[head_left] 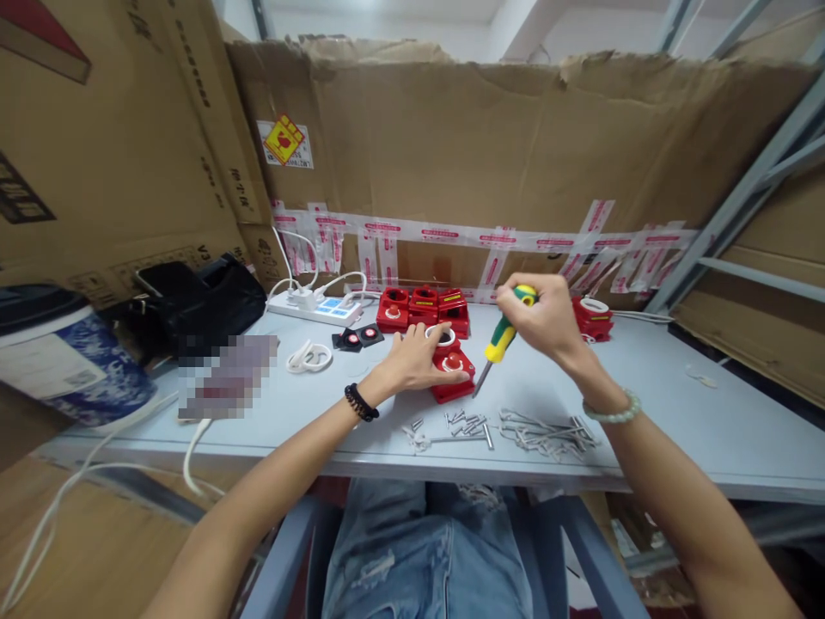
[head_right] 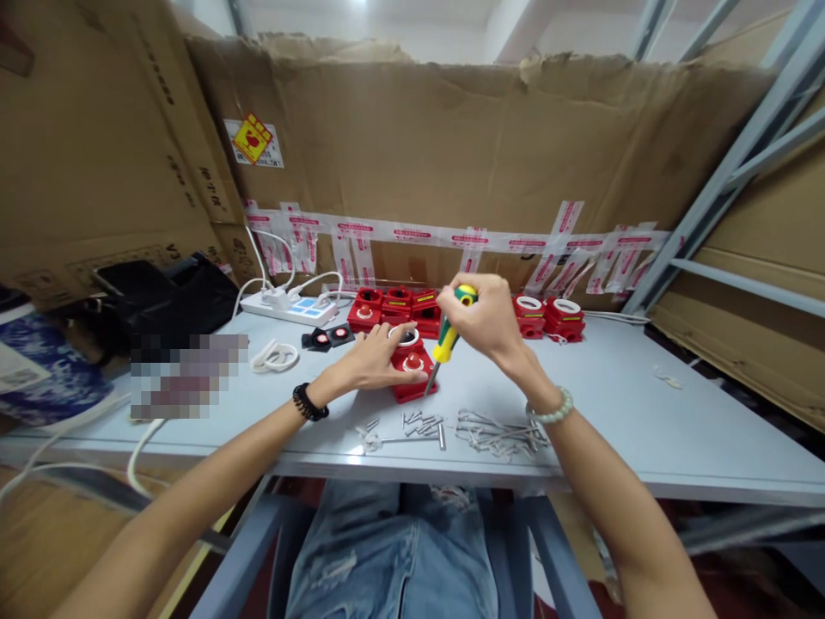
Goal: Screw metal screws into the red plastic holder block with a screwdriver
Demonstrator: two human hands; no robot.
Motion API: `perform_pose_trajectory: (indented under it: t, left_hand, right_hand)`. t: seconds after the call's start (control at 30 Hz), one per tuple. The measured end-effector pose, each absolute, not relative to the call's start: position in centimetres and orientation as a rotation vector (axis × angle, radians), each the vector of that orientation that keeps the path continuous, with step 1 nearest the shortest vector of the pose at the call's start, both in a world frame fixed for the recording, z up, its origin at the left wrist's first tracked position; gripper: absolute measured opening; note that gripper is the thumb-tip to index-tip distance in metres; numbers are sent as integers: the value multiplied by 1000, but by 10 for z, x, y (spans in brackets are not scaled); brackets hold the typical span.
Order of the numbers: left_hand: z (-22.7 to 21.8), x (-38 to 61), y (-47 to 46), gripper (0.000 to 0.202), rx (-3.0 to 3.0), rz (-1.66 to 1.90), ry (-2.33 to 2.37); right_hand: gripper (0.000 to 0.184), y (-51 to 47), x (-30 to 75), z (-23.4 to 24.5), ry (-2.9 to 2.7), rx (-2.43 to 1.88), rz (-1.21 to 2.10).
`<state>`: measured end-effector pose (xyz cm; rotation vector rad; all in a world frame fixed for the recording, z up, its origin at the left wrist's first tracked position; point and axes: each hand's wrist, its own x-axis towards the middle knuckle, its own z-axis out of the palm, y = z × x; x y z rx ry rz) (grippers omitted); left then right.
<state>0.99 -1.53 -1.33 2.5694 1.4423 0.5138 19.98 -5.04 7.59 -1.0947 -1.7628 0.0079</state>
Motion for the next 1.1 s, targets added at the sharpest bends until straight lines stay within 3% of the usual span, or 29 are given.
perform_pose_trajectory:
  t: [0.23, 0.57, 1.1]
  left_hand:
    - [-6, -3, -12, 103, 2555, 342, 1329]
    - [-2, -18, -6, 112, 2549, 255, 1142]
    - [-6, -29, 6, 75, 2567, 547, 992]
  right_hand:
    - [20, -35, 200, 33, -1743, -1257, 86]
    - [20, -35, 199, 29, -1783, -1270, 54]
    - [23, -49, 188, 82, -1680, -1061, -102]
